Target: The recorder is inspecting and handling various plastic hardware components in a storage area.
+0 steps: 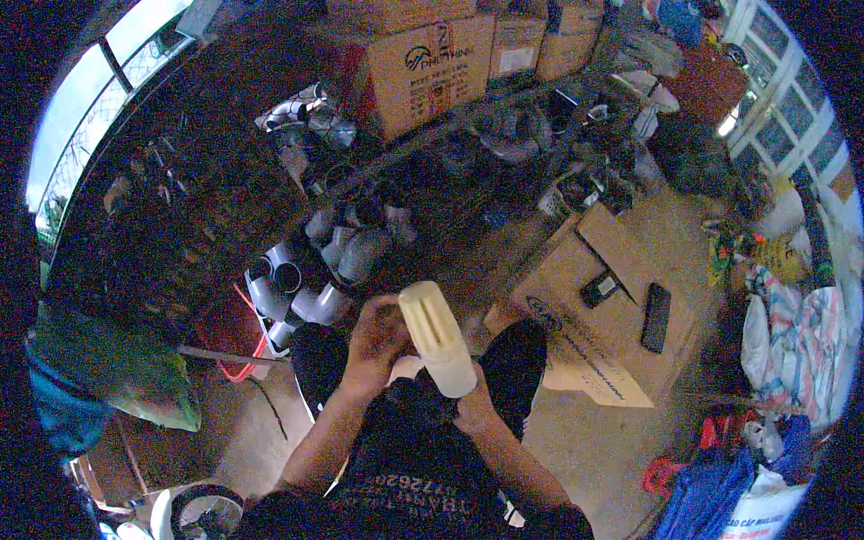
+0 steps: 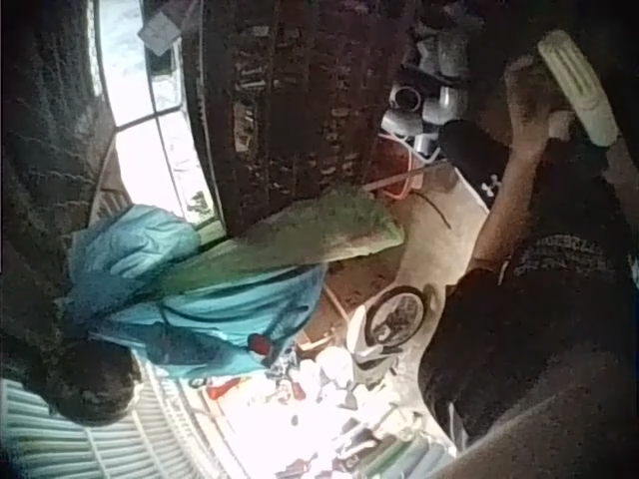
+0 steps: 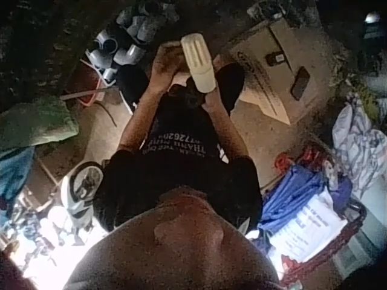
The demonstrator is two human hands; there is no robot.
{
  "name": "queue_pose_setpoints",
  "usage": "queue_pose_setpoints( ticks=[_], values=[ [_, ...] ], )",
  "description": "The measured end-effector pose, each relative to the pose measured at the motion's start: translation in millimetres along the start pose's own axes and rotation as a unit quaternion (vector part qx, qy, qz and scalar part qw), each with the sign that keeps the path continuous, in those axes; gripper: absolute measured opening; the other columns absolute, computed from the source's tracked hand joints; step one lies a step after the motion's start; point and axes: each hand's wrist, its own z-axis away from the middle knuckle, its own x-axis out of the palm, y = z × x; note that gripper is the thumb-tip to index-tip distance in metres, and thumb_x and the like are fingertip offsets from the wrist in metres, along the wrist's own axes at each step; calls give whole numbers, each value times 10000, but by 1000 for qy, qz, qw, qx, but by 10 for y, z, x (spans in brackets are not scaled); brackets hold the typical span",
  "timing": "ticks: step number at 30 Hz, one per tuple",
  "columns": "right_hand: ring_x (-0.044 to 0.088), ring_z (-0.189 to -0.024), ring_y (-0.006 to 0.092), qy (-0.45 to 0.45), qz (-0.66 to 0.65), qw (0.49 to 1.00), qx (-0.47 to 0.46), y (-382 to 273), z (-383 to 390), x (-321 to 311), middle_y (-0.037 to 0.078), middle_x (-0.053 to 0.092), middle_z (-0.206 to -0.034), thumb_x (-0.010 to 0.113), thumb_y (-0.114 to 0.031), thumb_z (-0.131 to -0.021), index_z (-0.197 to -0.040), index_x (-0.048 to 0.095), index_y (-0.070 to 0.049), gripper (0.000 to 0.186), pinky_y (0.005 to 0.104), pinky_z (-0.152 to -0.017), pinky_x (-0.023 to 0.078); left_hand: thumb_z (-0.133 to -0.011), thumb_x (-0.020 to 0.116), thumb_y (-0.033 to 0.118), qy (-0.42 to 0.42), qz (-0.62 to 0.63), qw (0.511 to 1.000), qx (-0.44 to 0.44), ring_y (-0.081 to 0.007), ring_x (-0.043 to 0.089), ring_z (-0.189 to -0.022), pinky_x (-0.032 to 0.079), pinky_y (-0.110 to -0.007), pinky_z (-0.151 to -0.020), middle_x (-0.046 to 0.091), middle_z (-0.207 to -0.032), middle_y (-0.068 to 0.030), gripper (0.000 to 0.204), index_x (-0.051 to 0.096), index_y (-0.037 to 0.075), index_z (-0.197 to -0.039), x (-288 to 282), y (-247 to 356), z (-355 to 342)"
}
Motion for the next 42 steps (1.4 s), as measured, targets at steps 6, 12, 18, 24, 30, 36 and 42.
queue_pose_setpoints(
  ticks=[6, 12, 18, 24, 30, 36, 42],
  values=[
    [541, -1022, 146, -28, -16, 999, -8, 76, -10, -46, 39, 563, -1124, 487, -258, -879, -1160, 508, -101, 322, 311, -869, 439, -895, 440, 70, 23, -148, 983, 103, -242, 596, -783, 507, -335, -679, 479, -1143, -156, 323, 311, 79, -1191, 161, 8, 38],
    [519, -1041, 134, -49, -49, 998, -13, 165, -80, -138, 23, 534, -1158, 481, -325, -884, -1213, 457, -101, 398, 300, -867, 433, -870, 517, 133, 27, 59, 997, -50, -180, 576, -721, 482, -268, -634, 548, -1031, -146, 384, 292, 98, -1179, 160, 43, 29],
    [489, -1070, 150, -25, 24, 999, -8, 183, -23, -94, 42, 498, -1190, 452, -329, -897, -1245, 409, -84, 427, 317, -913, 394, -878, 511, 179, 45, -151, 987, -10, -134, 524, -751, 449, -239, -662, 526, -980, -83, 330, 368, 81, -1158, 191, -133, 54],
    [423, -1148, 158, -46, 168, 978, -119, 229, 86, -25, 53, 431, -1259, 421, -298, -914, -1264, 384, -79, 414, 337, -949, 355, -917, 438, 248, 81, -69, 983, -149, -167, 498, -963, 425, -250, -793, 457, -1154, -89, 382, 361, 47, -1233, 245, -115, 138],
    [415, -1144, 158, -148, 236, 951, -134, 295, 0, -187, 43, 423, -1257, 465, -353, -882, -1303, 324, -97, 512, 335, -956, 342, -897, 469, 324, 50, -111, 984, -132, -171, 469, -1050, 399, -289, -867, 437, -1214, -103, 479, 342, 57, -1274, 69, -375, 154],
    [428, -1128, 146, -53, 94, 994, -31, 172, 37, -27, 31, 429, -1251, 415, -268, -920, -1299, 336, -101, 422, 315, -938, 359, -920, 413, 316, 32, -85, 990, -106, -218, 470, -1086, 368, -328, -932, 424, -1244, -130, 450, 359, 41, -1273, 239, -161, 165],
    [498, -1099, 180, 40, -32, 998, 44, 195, -23, 73, 55, 500, -1210, 443, -228, -895, -1258, 408, -105, 384, 313, -937, 413, -930, 285, 429, 23, 10, 992, -121, -221, 372, -1200, 255, -365, -1027, 406, -1298, -99, 558, 295, 37, -1326, 221, -88, 191]
  ],
)
